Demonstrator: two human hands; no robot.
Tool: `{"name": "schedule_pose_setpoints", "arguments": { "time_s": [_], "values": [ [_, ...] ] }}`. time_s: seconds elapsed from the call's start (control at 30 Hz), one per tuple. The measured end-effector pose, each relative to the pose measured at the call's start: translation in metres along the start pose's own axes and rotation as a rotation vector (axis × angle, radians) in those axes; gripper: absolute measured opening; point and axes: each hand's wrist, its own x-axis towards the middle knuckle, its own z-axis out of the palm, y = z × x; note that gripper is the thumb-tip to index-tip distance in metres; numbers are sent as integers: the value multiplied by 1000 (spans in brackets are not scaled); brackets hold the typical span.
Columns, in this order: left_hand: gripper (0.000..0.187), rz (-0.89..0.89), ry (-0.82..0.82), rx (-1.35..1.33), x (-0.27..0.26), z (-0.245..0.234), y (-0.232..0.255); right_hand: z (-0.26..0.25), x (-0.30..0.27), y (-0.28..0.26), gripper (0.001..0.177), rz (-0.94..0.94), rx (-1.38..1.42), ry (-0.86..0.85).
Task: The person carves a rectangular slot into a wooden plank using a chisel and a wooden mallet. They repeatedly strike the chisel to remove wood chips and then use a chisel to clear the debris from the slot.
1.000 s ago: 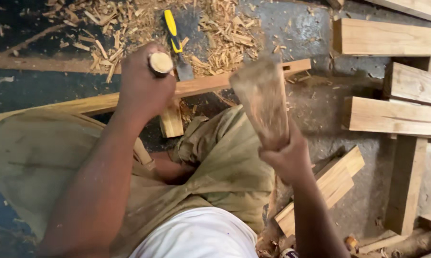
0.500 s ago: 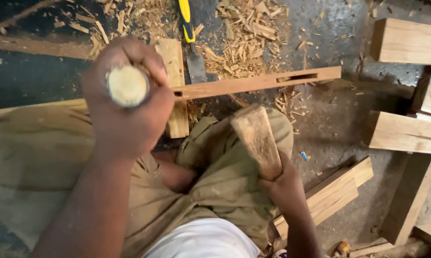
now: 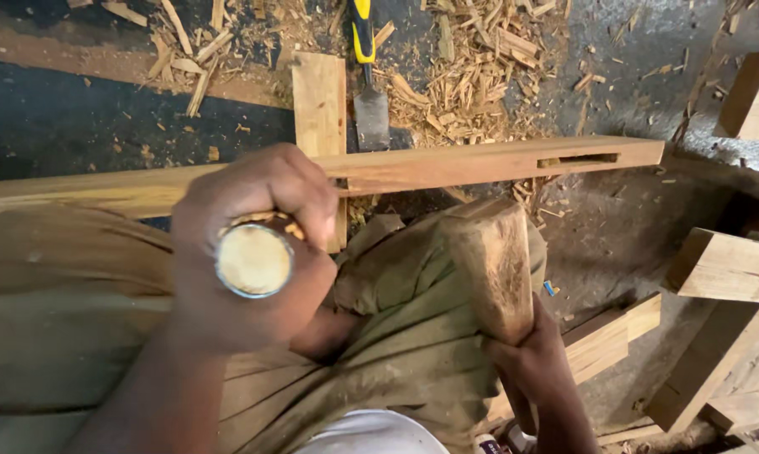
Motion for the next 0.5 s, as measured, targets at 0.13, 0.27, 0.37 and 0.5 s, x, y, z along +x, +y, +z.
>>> {"name": "schedule_pose_setpoints", "arguments": {
  "time_s": [0.13,0.27,0.37,0.5],
  "values": [
    [19,-8,-61,63,-4,4,-9,-1,1,11,62,-58,11,-17],
    [20,126,-46,51,4,1,-13,-1,2,15,63,-117,143,-48],
    [18,145,-29,122,5,-5,-7,1,-1,10,67,-48,159,-36],
    [20,261,-201,797,18,-24,-4,6,-10,-1,65,-66,140,3]
  ]
}}
